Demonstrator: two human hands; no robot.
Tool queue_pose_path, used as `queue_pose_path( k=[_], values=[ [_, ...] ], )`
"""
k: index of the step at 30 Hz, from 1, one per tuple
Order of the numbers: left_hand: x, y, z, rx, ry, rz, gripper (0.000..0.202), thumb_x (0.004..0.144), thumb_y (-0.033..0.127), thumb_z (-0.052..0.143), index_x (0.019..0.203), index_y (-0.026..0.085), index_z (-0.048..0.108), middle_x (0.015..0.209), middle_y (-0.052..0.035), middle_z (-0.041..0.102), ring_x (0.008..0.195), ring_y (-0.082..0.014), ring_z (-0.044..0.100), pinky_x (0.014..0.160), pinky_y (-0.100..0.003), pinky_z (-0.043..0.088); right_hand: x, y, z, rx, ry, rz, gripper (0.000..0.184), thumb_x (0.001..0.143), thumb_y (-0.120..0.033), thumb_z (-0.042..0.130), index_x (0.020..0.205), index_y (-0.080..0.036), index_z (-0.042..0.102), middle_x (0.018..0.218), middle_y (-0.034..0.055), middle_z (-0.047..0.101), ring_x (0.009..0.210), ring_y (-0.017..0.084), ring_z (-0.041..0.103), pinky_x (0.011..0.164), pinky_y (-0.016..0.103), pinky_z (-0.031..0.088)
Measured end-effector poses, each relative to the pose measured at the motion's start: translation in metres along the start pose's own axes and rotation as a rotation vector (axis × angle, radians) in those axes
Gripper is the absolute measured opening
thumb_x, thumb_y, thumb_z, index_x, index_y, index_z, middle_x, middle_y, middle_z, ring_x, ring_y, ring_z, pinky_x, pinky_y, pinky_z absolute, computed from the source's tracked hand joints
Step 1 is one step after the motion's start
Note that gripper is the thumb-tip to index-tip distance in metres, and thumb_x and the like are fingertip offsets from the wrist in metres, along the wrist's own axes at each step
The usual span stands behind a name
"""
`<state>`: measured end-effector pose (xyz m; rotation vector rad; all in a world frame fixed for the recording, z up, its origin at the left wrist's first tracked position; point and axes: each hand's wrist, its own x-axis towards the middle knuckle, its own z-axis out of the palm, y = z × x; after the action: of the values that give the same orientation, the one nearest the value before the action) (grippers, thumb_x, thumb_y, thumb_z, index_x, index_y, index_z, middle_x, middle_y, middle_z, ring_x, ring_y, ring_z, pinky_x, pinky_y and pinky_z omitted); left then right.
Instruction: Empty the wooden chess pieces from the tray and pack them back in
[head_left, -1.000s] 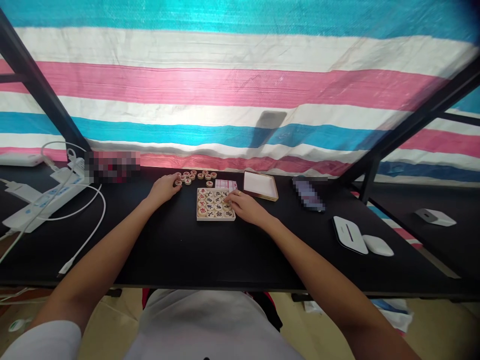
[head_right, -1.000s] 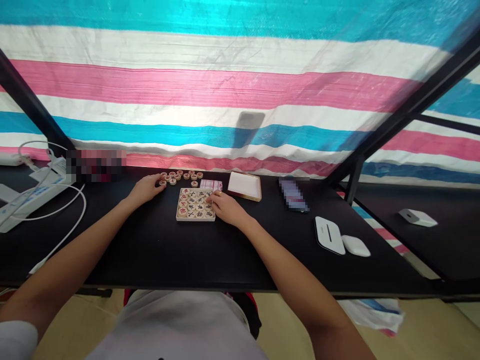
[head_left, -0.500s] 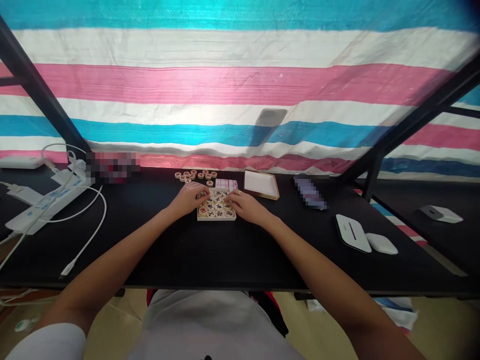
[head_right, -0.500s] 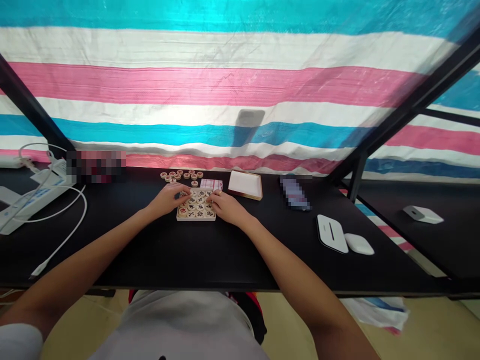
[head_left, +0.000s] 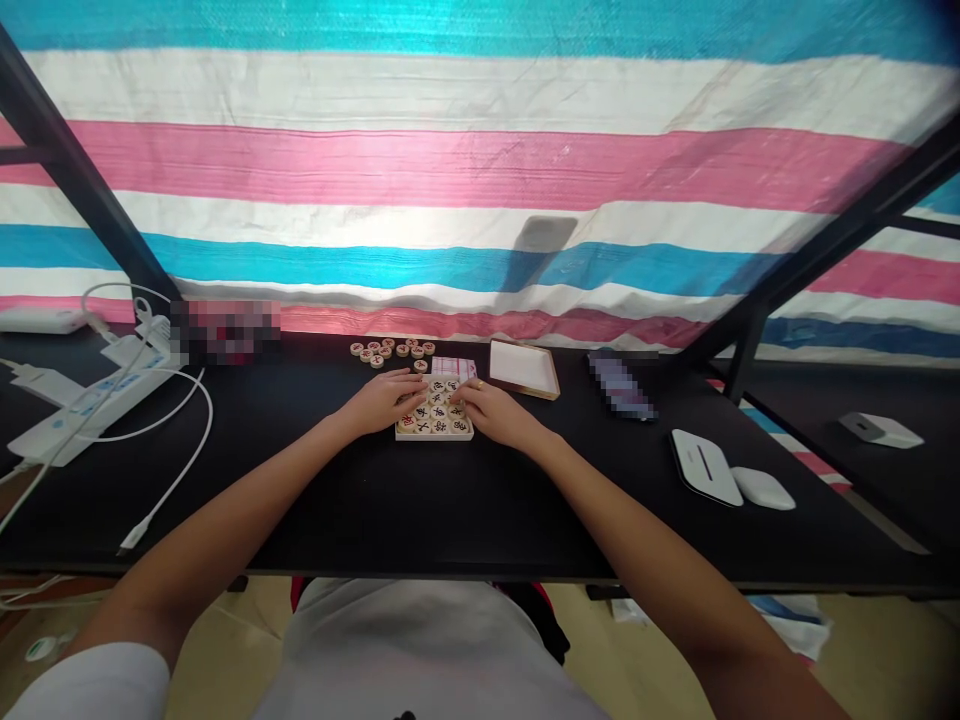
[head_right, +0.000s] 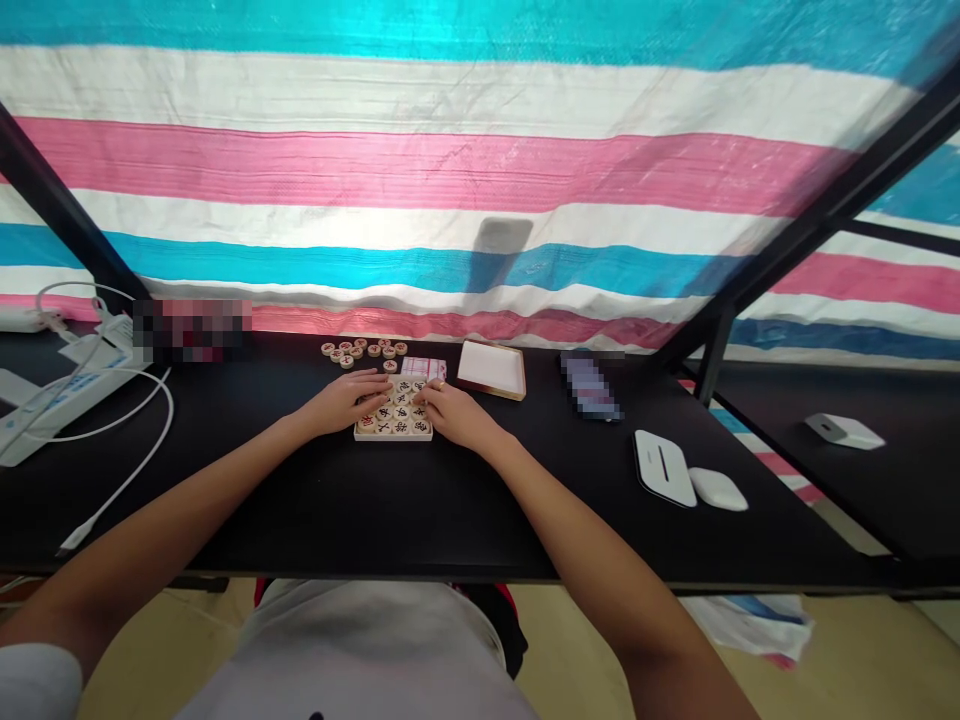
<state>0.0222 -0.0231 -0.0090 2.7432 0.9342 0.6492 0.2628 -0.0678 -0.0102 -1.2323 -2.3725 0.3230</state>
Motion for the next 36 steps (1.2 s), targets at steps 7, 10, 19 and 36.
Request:
queue_pose_path(
  k=[7,10,19,36],
  values=[
    [-0.0047,0.0001,-0.0016,0.128,-0.029,0.001,0.043,0.097,0.042,0.035,0.122,0.019,0.062,0.127,-0.0082,0.061,0.121,-0.0235,0.052,0.104,-0.04,0.04,-0.0001,-0.0004,-0.0008,0.003,-0.006,0.003,0.029,0.088,-0.01,0.039,0.101,-0.018,0.064,0.104,0.0092,0.06,0.097,0.02,0.059,0.092,0.034,0.045],
    [-0.0042,0.0013,-0.0027,0.137,-0.028,0.01,0.044,0.097,0.043,0.034,0.121,0.018,0.062,0.125,-0.0089,0.061,0.118,-0.0232,0.053,0.101,-0.038,0.041,0.0001,0.0,-0.0004,0.002,-0.004,0.0,0.029,0.087,-0.01,0.04,0.101,-0.018,0.064,0.104,0.0092,0.06,0.096,0.02,0.059,0.091,0.034,0.045],
    [-0.0035,0.0054,-0.008,0.082,-0.061,-0.068,0.044,0.097,0.042,0.033,0.12,0.021,0.063,0.124,-0.0066,0.06,0.116,-0.0214,0.053,0.1,-0.034,0.042,0.0,0.0011,0.0004,-0.003,-0.001,-0.001,0.03,0.088,-0.009,0.04,0.102,-0.017,0.065,0.104,0.0096,0.06,0.096,0.021,0.059,0.089,0.034,0.046],
    [-0.0051,-0.0031,-0.0075,0.124,-0.071,-0.106,0.047,0.097,0.045,0.03,0.127,0.021,0.057,0.126,-0.0085,0.055,0.116,-0.0229,0.051,0.096,-0.034,0.045,0.0004,0.0012,-0.0002,-0.02,-0.011,-0.004,0.029,0.088,-0.009,0.041,0.102,-0.018,0.064,0.105,0.0091,0.06,0.097,0.02,0.059,0.09,0.034,0.045]
  ],
)
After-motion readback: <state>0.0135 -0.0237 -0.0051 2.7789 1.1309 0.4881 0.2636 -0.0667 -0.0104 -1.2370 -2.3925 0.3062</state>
